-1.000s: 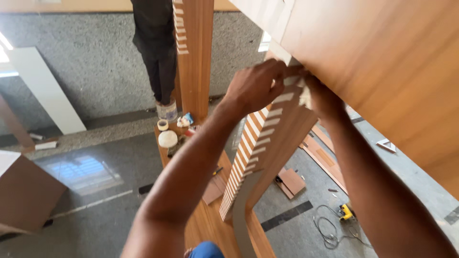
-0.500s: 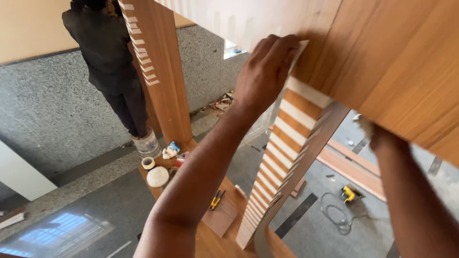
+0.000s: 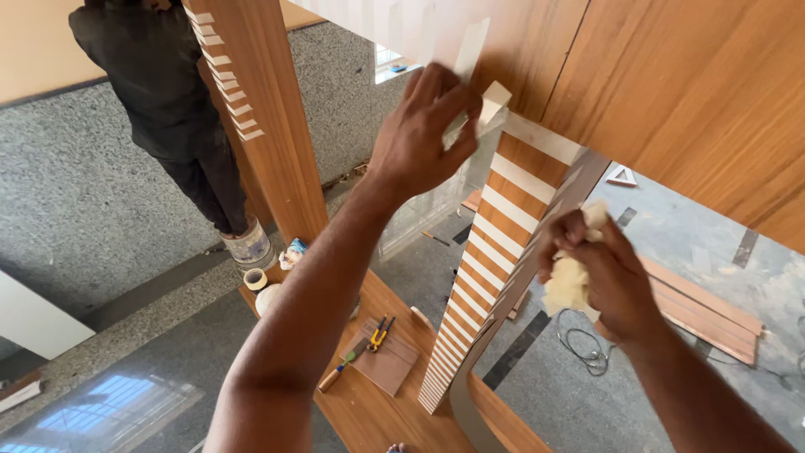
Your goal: The person removes strips of white masking tape from the underside of a wooden structure. They peel the tape off by hand, gathering the removed pieces into a ball in their hand while working on the wooden surface.
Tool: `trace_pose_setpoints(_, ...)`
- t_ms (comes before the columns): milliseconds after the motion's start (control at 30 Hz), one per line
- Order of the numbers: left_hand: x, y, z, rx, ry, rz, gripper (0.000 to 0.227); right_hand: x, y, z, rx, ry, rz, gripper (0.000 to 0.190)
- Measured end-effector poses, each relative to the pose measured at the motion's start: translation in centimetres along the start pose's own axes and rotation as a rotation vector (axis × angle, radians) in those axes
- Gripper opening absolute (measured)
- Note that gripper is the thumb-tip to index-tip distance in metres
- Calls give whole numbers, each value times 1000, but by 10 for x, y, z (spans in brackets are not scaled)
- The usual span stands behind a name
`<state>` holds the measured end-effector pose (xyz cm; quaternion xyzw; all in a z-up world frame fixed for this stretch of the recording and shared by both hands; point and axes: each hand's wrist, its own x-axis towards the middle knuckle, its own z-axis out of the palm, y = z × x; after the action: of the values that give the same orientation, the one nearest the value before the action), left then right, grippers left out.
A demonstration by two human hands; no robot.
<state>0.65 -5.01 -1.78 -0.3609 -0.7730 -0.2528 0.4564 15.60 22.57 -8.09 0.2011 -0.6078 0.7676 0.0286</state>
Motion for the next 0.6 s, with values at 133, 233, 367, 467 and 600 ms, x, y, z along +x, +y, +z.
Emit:
trace_pose_setpoints(133,-13,0,19,-62,23,-7,20,17,-6,20,48,45,110,17)
trace_pose_setpoints(233,-14,9,43,-95,57,-146,21,21,-19,20,-207,102,130,11)
trace_pose_setpoints(367,-23,1,67,-29,208,-108,13,24,-32,14,-152,159,81,37)
trace_pose_setpoints(467,-39,-13,91,15,263,-132,11,28,-35,8,-121,206,-28,32)
trace_pose_setpoints(600,-71,-33,120,-1,20,-333,14,39,-32,1,-195,322,-121,24)
